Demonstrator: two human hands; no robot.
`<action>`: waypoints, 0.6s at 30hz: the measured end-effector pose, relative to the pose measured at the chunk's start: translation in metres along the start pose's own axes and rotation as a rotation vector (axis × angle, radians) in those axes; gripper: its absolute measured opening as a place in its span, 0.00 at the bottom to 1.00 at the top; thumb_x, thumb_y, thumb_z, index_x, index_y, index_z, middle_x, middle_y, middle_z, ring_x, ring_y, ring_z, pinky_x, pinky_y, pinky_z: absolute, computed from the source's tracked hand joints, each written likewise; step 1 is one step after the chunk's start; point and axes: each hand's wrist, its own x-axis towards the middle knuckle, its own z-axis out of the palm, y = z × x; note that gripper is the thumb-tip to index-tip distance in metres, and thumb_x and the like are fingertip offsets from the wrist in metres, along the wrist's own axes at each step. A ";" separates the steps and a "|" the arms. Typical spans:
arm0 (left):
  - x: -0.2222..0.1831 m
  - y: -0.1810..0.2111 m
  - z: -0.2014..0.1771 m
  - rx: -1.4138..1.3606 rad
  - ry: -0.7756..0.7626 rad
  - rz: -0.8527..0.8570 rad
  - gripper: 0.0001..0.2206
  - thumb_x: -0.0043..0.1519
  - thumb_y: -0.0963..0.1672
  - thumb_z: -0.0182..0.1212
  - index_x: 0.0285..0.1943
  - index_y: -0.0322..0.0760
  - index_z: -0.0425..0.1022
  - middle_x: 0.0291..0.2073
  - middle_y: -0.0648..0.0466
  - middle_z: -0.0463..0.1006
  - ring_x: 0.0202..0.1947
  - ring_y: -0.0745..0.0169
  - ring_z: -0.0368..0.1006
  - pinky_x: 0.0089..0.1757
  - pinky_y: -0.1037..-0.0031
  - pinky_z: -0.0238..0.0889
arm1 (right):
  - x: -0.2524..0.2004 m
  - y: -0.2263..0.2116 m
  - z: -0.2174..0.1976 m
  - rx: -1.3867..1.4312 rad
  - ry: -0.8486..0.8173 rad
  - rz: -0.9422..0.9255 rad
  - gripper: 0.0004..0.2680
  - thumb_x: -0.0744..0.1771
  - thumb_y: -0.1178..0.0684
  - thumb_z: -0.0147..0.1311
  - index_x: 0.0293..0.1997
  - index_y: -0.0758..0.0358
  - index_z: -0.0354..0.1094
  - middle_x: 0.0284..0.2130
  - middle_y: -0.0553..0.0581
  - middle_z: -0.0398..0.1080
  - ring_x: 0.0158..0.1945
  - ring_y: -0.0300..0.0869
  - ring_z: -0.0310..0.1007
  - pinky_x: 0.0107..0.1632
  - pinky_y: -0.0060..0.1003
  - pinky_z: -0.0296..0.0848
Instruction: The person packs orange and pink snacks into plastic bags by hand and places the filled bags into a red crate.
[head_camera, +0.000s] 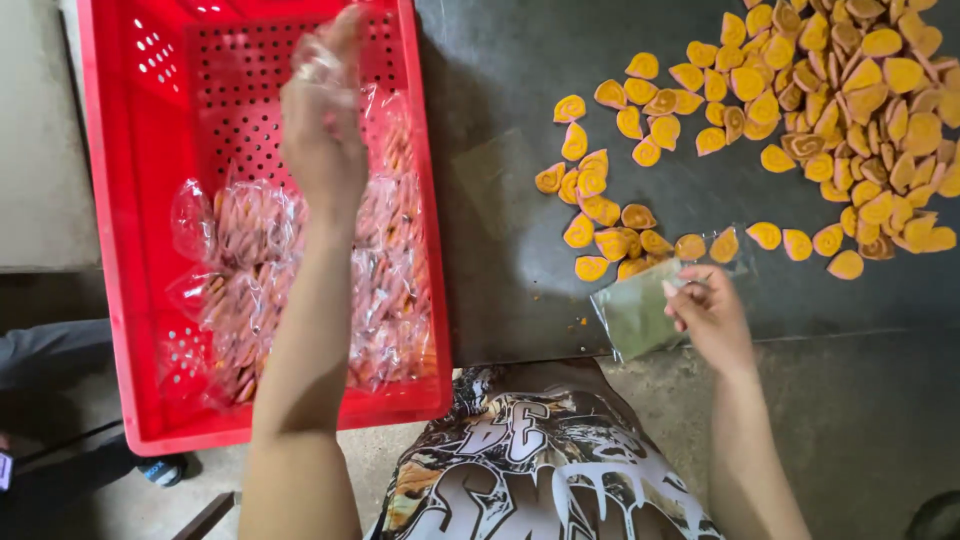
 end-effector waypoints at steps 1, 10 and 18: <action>-0.008 -0.029 0.007 0.056 0.003 0.020 0.05 0.70 0.39 0.62 0.52 0.36 0.72 0.46 0.45 0.77 0.45 0.47 0.78 0.40 0.66 0.72 | -0.003 0.008 0.001 -0.034 0.011 0.027 0.10 0.68 0.58 0.57 0.52 0.61 0.61 0.26 0.51 0.69 0.26 0.32 0.63 0.29 0.28 0.61; -0.033 -0.182 0.080 0.231 -0.657 -0.387 0.36 0.59 0.52 0.74 0.71 0.43 0.55 0.34 0.46 0.80 0.31 0.46 0.77 0.35 0.59 0.70 | -0.027 0.069 0.007 -0.181 0.056 0.171 0.11 0.66 0.53 0.60 0.52 0.62 0.66 0.30 0.52 0.72 0.31 0.33 0.67 0.32 0.30 0.66; -0.063 -0.172 0.084 -0.218 -0.576 -0.573 0.15 0.67 0.49 0.67 0.49 0.33 0.72 0.37 0.47 0.75 0.35 0.53 0.71 0.35 0.63 0.65 | -0.030 0.119 -0.005 -0.331 -0.149 0.315 0.14 0.66 0.49 0.60 0.56 0.59 0.67 0.28 0.52 0.73 0.31 0.36 0.71 0.33 0.35 0.70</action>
